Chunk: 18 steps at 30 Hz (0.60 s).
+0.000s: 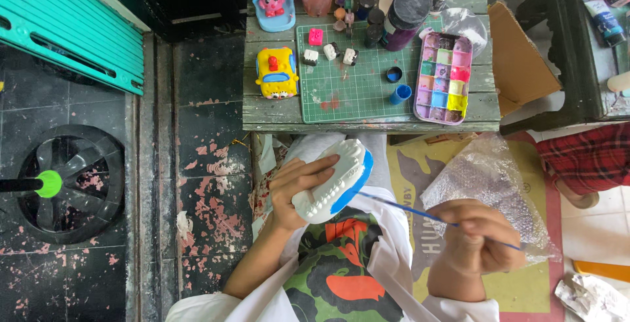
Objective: The person sits at a cluttered workbench and paints small white plaster figurines with a brush. They open a jar of blue paint, dip the brush, and apply blue paint to the base and edges of a white plaster figurine, holding it in one hand while painting with the other.
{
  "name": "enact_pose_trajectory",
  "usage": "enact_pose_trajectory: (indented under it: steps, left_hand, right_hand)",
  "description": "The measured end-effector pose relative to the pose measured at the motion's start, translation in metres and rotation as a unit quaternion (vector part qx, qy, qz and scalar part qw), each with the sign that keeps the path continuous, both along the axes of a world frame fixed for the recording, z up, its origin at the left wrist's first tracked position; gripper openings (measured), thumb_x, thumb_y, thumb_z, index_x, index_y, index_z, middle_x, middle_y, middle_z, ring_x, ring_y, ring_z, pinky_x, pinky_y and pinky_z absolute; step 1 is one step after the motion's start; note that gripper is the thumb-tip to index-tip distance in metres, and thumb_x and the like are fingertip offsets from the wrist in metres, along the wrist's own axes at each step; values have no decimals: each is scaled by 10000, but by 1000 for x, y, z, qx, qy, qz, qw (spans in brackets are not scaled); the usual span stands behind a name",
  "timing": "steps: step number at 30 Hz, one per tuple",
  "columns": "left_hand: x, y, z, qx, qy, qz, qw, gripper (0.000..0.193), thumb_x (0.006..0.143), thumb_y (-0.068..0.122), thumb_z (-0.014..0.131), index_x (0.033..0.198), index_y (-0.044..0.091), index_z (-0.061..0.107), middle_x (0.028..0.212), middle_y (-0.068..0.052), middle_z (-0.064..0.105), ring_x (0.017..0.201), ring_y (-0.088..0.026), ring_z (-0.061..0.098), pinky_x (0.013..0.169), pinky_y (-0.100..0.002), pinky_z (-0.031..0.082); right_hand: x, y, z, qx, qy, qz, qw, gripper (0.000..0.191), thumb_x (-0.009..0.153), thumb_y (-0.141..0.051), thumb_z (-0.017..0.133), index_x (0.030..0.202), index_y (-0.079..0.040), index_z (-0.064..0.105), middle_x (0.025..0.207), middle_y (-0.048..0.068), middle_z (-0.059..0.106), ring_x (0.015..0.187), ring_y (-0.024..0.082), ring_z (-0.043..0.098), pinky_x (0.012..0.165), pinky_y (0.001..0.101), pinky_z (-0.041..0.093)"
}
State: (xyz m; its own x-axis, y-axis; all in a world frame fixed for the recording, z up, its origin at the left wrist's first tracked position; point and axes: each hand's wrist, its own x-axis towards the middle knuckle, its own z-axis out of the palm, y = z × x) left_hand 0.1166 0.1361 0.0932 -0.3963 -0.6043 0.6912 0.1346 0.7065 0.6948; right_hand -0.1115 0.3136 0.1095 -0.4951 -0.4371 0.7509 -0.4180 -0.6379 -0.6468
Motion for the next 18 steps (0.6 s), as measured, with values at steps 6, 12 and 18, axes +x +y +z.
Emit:
enact_pose_trajectory:
  steps: [6,12,18]
  left_hand:
    - [0,2,2,5,0,5,1000,280,831,141,815,1087,57,737,1217,-170,746,785,-208,724,700,-317,486]
    - [0,0,3,8,1,-9,1000,304,812,148,818,1089,57,734,1212,-179,747,778,-201,716,698,-314,480]
    - [1,2,-3,12,6,-15,1000,290,819,154,821,1082,65,739,1209,-179,750,831,-208,744,717,-315,494]
  right_hand:
    - [-3,-7,1,15,-38,-13,999,193,1108,-120,609,1093,70,578,971,205,651,797,261,709,688,410,644]
    - [1,-4,3,18,-17,12,1000,170,1088,-108,615,1067,56,575,955,186,670,800,247,720,691,406,646]
    - [-18,-12,-10,24,-56,-23,998,181,1140,-106,583,1148,74,570,1001,218,652,860,259,703,711,415,649]
